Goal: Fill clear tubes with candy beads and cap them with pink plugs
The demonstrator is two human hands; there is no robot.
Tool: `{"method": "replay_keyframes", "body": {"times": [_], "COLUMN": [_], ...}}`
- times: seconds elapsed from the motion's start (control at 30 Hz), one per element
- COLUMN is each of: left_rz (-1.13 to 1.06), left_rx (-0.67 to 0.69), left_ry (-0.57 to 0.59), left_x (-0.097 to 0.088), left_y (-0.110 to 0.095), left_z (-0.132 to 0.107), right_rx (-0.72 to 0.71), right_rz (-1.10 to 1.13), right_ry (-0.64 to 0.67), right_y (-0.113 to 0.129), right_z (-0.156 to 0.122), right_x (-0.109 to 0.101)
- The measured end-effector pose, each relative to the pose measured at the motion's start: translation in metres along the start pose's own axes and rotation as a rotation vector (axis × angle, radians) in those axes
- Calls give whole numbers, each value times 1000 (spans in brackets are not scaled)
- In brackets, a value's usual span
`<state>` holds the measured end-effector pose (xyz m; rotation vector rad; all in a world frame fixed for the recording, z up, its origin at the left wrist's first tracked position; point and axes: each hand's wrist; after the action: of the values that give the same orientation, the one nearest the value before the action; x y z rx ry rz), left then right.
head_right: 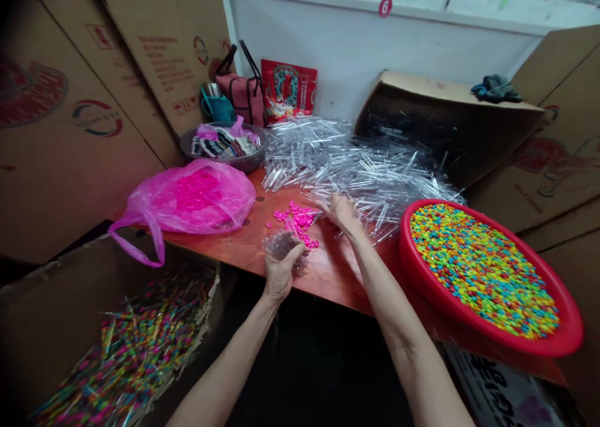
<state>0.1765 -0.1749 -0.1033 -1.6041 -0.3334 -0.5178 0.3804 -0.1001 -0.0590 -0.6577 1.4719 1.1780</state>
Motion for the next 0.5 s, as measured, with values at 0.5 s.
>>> {"method": "replay_keyframes", "body": {"times": [0.5], "left_rz": [-34], "left_rx": [-44], "left_ry": [7], "left_x": [5], "left_y": [-3], "left_z": [4], "right_rx": [-93], "right_rz": [232], "right_ry": [-25], "right_y": [-26], "right_z": [6], "right_x": [4]}}
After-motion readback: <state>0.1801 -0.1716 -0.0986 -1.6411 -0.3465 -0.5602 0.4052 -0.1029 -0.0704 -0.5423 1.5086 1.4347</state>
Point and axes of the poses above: each hand's wrist, its own z-axis towards the middle knuckle, its own x-axis out of the palm, y = z × x, and after that the axes turned 6 degrees about z, right-handed
